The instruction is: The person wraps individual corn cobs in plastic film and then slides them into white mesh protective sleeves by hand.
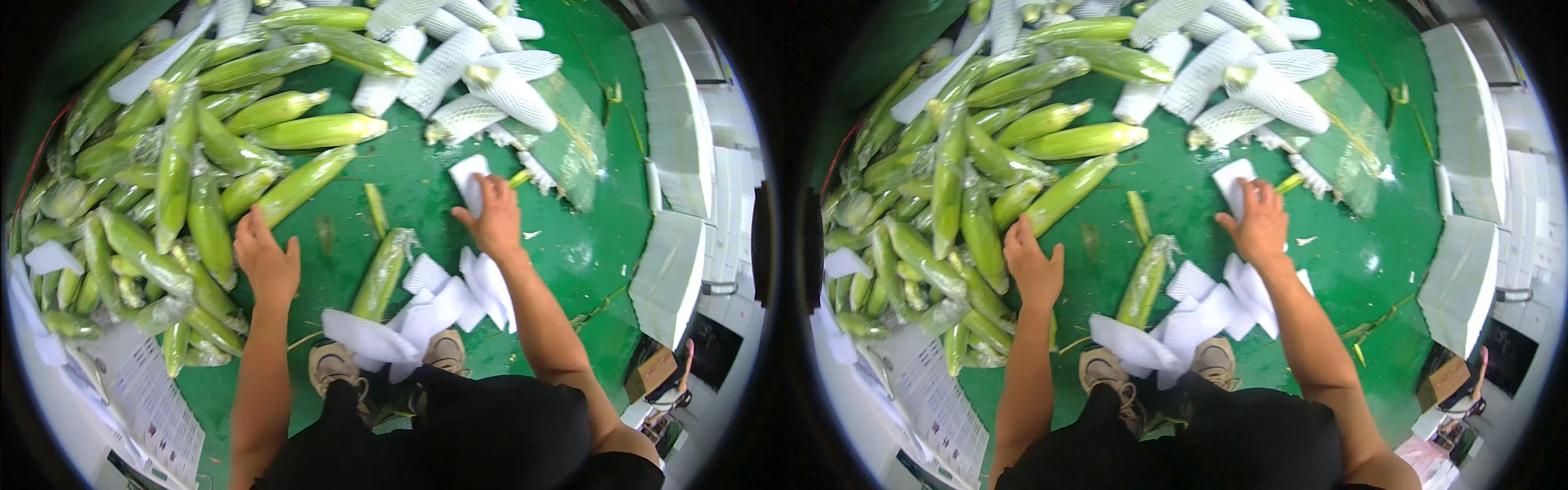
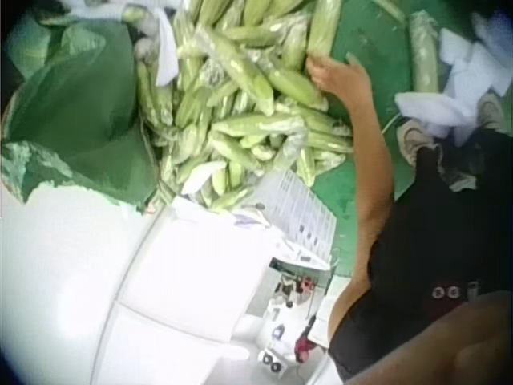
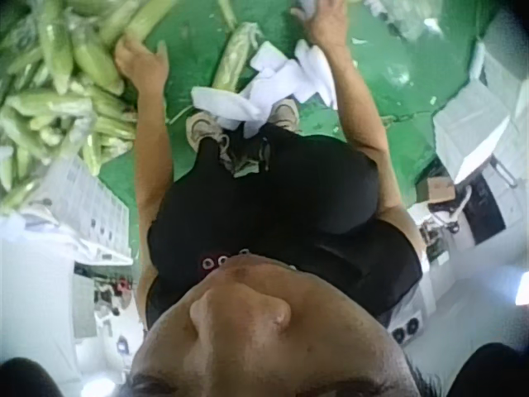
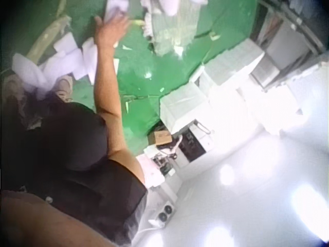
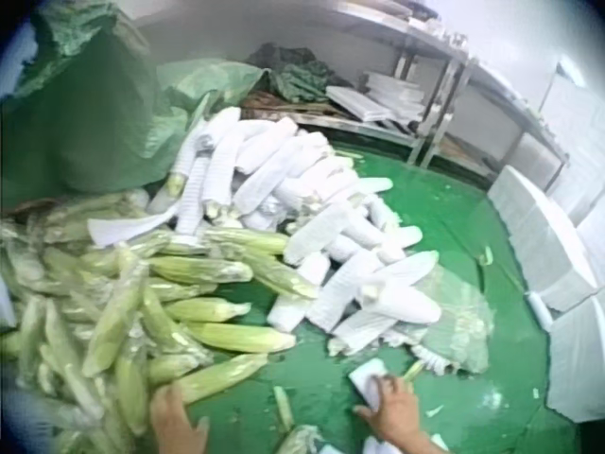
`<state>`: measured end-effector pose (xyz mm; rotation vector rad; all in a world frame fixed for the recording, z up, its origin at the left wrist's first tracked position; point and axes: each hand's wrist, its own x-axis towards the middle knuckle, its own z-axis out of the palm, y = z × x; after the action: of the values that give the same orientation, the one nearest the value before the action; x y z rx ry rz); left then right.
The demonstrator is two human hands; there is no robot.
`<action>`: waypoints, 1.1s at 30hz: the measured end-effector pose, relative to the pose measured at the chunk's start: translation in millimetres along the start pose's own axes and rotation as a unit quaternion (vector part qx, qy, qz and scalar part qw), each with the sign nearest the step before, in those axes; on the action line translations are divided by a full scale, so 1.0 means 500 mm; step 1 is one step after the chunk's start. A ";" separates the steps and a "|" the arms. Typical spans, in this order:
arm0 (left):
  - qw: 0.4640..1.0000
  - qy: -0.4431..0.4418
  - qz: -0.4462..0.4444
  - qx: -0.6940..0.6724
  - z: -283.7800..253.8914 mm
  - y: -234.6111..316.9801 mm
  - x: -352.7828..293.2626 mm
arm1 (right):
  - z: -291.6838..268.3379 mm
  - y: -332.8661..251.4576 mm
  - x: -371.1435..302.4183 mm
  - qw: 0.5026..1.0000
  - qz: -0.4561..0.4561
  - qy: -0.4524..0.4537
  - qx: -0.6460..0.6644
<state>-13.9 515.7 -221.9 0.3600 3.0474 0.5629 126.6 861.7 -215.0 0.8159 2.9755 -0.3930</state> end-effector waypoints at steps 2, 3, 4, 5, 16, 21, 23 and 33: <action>0.999 -0.040 -0.020 -0.026 0.013 -0.001 -0.006 | 0.029 0.023 -0.015 1.000 -0.002 -0.019 -0.007; 0.998 -0.052 -0.030 -0.012 0.013 -0.012 -0.001 | 0.028 0.028 -0.015 1.000 -0.014 -0.022 0.007; 0.999 -0.030 -0.034 -0.012 0.021 -0.022 -0.003 | 0.034 0.031 -0.016 0.999 -0.006 -0.034 0.027; 1.000 -0.025 -0.016 0.000 0.028 -0.022 -0.025 | 0.035 0.035 -0.017 0.998 0.002 -0.046 0.048; 0.914 -0.172 -0.001 -0.368 -0.130 0.105 -0.130 | -0.078 -0.196 -0.070 0.756 -0.141 -0.254 0.587; 0.831 -0.041 -0.051 -0.553 -0.142 0.220 -0.067 | -0.123 -0.270 -0.100 0.494 -0.086 -0.402 0.766; 0.869 -0.029 0.076 -0.488 -0.111 0.176 -0.058 | -0.122 -0.272 -0.102 0.448 -0.028 -0.390 0.804; 0.859 0.067 0.289 -0.417 -0.066 0.150 -0.032 | -0.165 -0.237 -0.079 0.820 -0.448 0.170 0.314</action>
<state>16.0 568.6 -164.7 1.1922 2.3894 1.8733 103.7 764.2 -103.5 -0.7287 3.3653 -1.4271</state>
